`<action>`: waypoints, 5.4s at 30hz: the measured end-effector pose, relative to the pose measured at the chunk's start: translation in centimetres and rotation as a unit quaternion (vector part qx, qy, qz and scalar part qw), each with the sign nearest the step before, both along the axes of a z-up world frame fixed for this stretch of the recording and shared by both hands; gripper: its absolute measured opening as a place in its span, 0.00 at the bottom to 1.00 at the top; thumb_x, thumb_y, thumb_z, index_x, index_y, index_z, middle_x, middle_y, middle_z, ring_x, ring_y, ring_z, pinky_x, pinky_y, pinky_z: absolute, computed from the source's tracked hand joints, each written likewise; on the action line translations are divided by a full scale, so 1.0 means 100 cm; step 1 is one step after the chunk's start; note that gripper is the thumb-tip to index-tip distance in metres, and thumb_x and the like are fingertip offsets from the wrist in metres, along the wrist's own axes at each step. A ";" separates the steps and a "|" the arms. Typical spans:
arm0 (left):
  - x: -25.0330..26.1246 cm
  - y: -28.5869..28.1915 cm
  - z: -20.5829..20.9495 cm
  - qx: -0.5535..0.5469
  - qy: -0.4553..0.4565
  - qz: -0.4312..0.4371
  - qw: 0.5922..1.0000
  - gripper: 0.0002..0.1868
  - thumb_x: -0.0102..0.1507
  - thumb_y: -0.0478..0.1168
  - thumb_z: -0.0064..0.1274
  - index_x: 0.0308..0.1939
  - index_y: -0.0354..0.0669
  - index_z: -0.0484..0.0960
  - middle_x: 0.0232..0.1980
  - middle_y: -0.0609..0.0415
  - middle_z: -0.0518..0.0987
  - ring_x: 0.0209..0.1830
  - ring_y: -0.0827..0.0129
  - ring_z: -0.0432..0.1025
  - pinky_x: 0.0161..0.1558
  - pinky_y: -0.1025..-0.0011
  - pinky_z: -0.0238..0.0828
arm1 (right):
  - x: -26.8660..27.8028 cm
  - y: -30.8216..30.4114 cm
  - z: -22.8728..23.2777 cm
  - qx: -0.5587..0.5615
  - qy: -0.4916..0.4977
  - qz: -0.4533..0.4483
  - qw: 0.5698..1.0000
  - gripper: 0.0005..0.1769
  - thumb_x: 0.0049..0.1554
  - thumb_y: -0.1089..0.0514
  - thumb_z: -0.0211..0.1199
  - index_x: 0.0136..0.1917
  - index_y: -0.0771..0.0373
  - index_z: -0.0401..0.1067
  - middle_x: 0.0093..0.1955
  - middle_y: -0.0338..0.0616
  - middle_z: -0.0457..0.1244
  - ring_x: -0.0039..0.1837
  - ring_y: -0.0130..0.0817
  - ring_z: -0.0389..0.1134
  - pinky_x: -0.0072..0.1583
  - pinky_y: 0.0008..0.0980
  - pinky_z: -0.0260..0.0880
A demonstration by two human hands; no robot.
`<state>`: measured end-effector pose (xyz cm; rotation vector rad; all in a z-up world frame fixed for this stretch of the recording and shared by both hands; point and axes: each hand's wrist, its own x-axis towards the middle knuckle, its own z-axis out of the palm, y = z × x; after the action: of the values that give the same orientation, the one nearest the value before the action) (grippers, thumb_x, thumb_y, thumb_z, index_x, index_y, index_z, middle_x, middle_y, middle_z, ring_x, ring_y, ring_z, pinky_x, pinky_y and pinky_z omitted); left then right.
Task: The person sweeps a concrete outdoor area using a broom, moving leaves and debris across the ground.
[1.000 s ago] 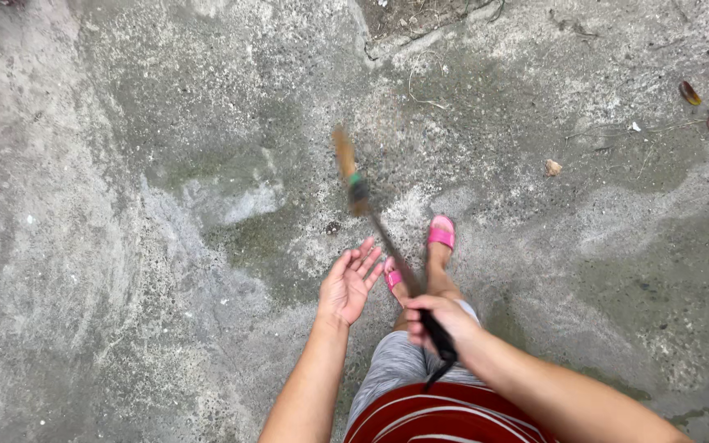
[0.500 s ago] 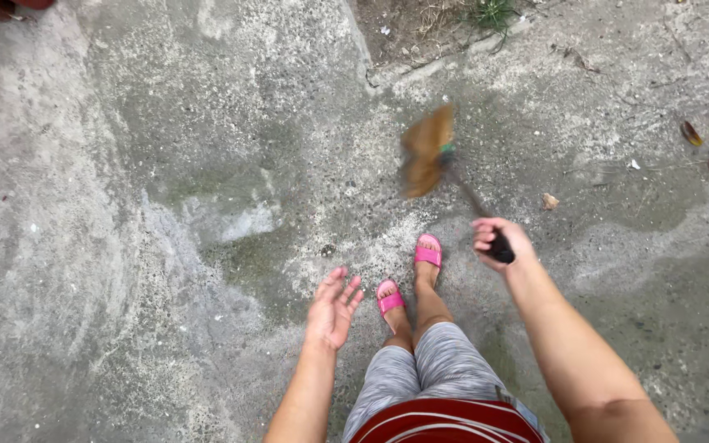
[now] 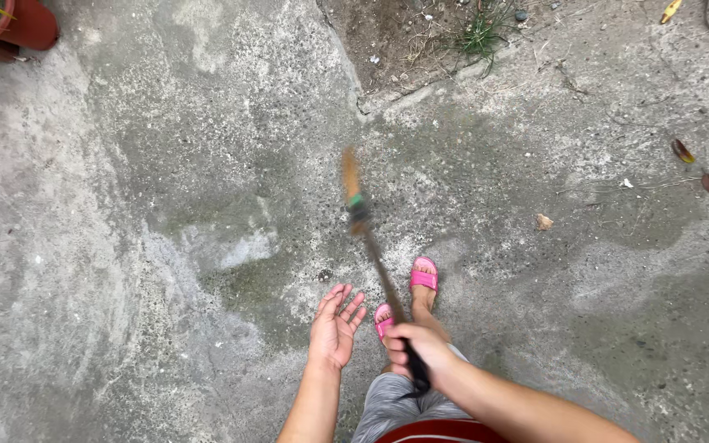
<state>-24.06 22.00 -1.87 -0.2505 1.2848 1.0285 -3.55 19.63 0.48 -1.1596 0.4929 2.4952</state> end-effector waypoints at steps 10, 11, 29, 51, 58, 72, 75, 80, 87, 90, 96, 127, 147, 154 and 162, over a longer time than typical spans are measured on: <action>-0.012 0.010 -0.003 -0.002 0.086 0.027 0.996 0.15 0.67 0.38 0.48 0.57 0.44 0.76 0.61 0.52 0.79 0.56 0.60 0.75 0.54 0.60 0.73 | -0.015 0.129 -0.160 -0.002 0.172 -0.016 0.985 0.16 0.56 0.64 0.63 0.30 0.54 0.62 0.25 0.30 0.57 0.25 0.21 0.57 0.29 0.24 0.57; -0.010 0.013 -0.005 0.005 0.085 0.019 0.996 0.15 0.67 0.38 0.48 0.57 0.43 0.76 0.61 0.52 0.79 0.56 0.60 0.75 0.53 0.60 0.73 | 0.024 0.139 -0.161 -0.003 0.019 -0.072 0.997 0.03 0.55 0.65 0.60 0.40 0.68 0.70 0.30 0.31 0.58 0.28 0.17 0.58 0.32 0.19 0.56; 0.022 0.062 -0.017 0.032 0.058 0.014 0.998 0.08 0.61 0.30 0.59 0.40 0.45 0.77 0.51 0.53 0.84 0.47 0.65 0.79 0.46 0.66 0.76 | 0.041 0.084 -0.001 0.028 -0.068 -0.050 0.996 0.04 0.56 0.59 0.59 0.45 0.55 0.65 0.30 0.34 0.57 0.31 0.29 0.59 0.35 0.35 0.64; -0.107 0.293 -0.039 0.026 0.082 -0.171 0.982 0.07 0.67 0.38 0.51 0.49 0.45 0.76 0.50 0.52 0.84 0.45 0.65 0.78 0.45 0.65 0.75 | 0.130 0.317 -0.127 -0.010 -0.026 -0.445 0.895 0.16 0.59 0.65 0.55 0.57 0.81 0.62 0.29 0.31 0.57 0.28 0.20 0.59 0.30 0.20 0.58; -0.085 0.309 -0.043 0.011 0.055 -0.216 0.975 0.08 0.66 0.37 0.51 0.50 0.45 0.76 0.52 0.52 0.83 0.45 0.65 0.78 0.46 0.65 0.75 | 0.023 0.296 -0.082 0.047 -0.216 -0.308 0.925 0.05 0.60 0.57 0.55 0.45 0.56 0.61 0.27 0.34 0.55 0.28 0.30 0.56 0.34 0.35 0.61; -0.015 0.360 -0.032 0.017 0.065 -0.237 0.969 0.10 0.66 0.38 0.52 0.51 0.44 0.76 0.52 0.51 0.83 0.46 0.64 0.78 0.45 0.65 0.75 | 0.033 0.361 -0.121 -0.045 0.113 -0.198 0.973 0.05 0.57 0.63 0.59 0.45 0.68 0.67 0.29 0.30 0.56 0.28 0.20 0.57 0.29 0.25 0.55; -0.007 0.361 -0.035 0.001 0.073 -0.218 0.973 0.10 0.66 0.38 0.52 0.50 0.44 0.76 0.52 0.51 0.83 0.47 0.64 0.79 0.45 0.65 0.76 | 0.130 0.404 -0.132 0.006 -0.003 -0.277 0.961 0.05 0.55 0.70 0.57 0.45 0.76 0.67 0.28 0.31 0.57 0.25 0.17 0.56 0.27 0.22 0.54; 0.024 0.358 -0.040 -0.018 0.082 -0.202 0.976 0.09 0.65 0.38 0.53 0.50 0.44 0.77 0.52 0.50 0.84 0.45 0.64 0.78 0.45 0.65 0.75 | 0.236 0.447 -0.125 0.084 -0.116 -0.392 0.909 0.02 0.59 0.65 0.56 0.47 0.65 0.66 0.27 0.32 0.56 0.26 0.22 0.56 0.27 0.26 0.56; 0.085 0.370 -0.045 -0.035 0.038 -0.218 0.975 0.09 0.66 0.37 0.52 0.50 0.42 0.77 0.52 0.48 0.83 0.45 0.63 0.79 0.46 0.64 0.76 | 0.214 0.422 -0.045 0.145 -0.283 -0.320 0.893 0.03 0.61 0.61 0.51 0.47 0.57 0.59 0.27 0.35 0.54 0.26 0.29 0.56 0.29 0.35 0.59; 0.105 0.386 -0.044 -0.022 0.029 -0.234 0.972 0.10 0.66 0.37 0.52 0.50 0.42 0.77 0.52 0.47 0.83 0.44 0.62 0.79 0.46 0.63 0.76 | 0.193 0.380 -0.019 0.075 -0.189 -0.290 0.935 0.05 0.58 0.63 0.52 0.48 0.56 0.61 0.25 0.33 0.53 0.24 0.27 0.54 0.26 0.30 0.54; 0.120 0.416 -0.035 0.000 0.047 -0.264 0.964 0.08 0.66 0.37 0.53 0.49 0.43 0.78 0.52 0.49 0.83 0.45 0.63 0.78 0.46 0.63 0.76 | 0.153 0.360 -0.059 -0.009 -0.005 -0.232 0.973 0.03 0.56 0.61 0.56 0.46 0.58 0.66 0.26 0.33 0.54 0.24 0.25 0.54 0.27 0.29 0.51; 0.156 0.429 -0.037 -0.020 0.045 -0.327 0.944 0.08 0.68 0.40 0.47 0.47 0.40 0.77 0.54 0.47 0.83 0.49 0.61 0.77 0.49 0.60 0.75 | 0.237 0.291 -0.096 -0.064 0.085 -0.249 0.963 0.15 0.60 0.61 0.62 0.33 0.57 0.61 0.25 0.30 0.53 0.25 0.23 0.53 0.27 0.28 0.50; 0.285 0.456 -0.020 0.074 0.012 -0.698 0.712 0.22 0.61 0.37 0.57 0.59 0.52 0.74 0.68 0.55 0.71 0.57 0.72 0.74 0.48 0.67 0.76 | 0.236 0.187 -0.070 -0.069 -0.509 -0.173 0.840 0.07 0.58 0.58 0.64 0.45 0.63 0.70 0.28 0.41 0.58 0.24 0.31 0.56 0.27 0.35 0.55; 0.295 0.476 -0.055 0.064 -0.066 -0.783 0.616 0.14 0.66 0.35 0.53 0.56 0.38 0.79 0.45 0.50 0.84 0.39 0.71 0.79 0.44 0.73 0.77 | 0.032 0.129 0.039 -0.294 -0.331 -0.358 0.822 0.12 0.59 0.57 0.62 0.45 0.65 0.61 0.27 0.43 0.53 0.25 0.36 0.53 0.28 0.41 0.53; 0.262 0.512 -0.085 -0.023 -0.034 -0.819 0.572 0.11 0.69 0.40 0.45 0.52 0.41 0.79 0.37 0.51 0.84 0.31 0.70 0.76 0.40 0.71 0.78 | -0.054 0.152 -0.071 -0.260 -0.176 -0.666 0.677 0.17 0.59 0.56 0.55 0.33 0.57 0.53 0.24 0.42 0.52 0.26 0.35 0.54 0.29 0.39 0.57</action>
<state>2.15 73.17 -10.38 0.8065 0.8777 -0.6646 -8.97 34.84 -6.59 -0.8269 1.3488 0.8341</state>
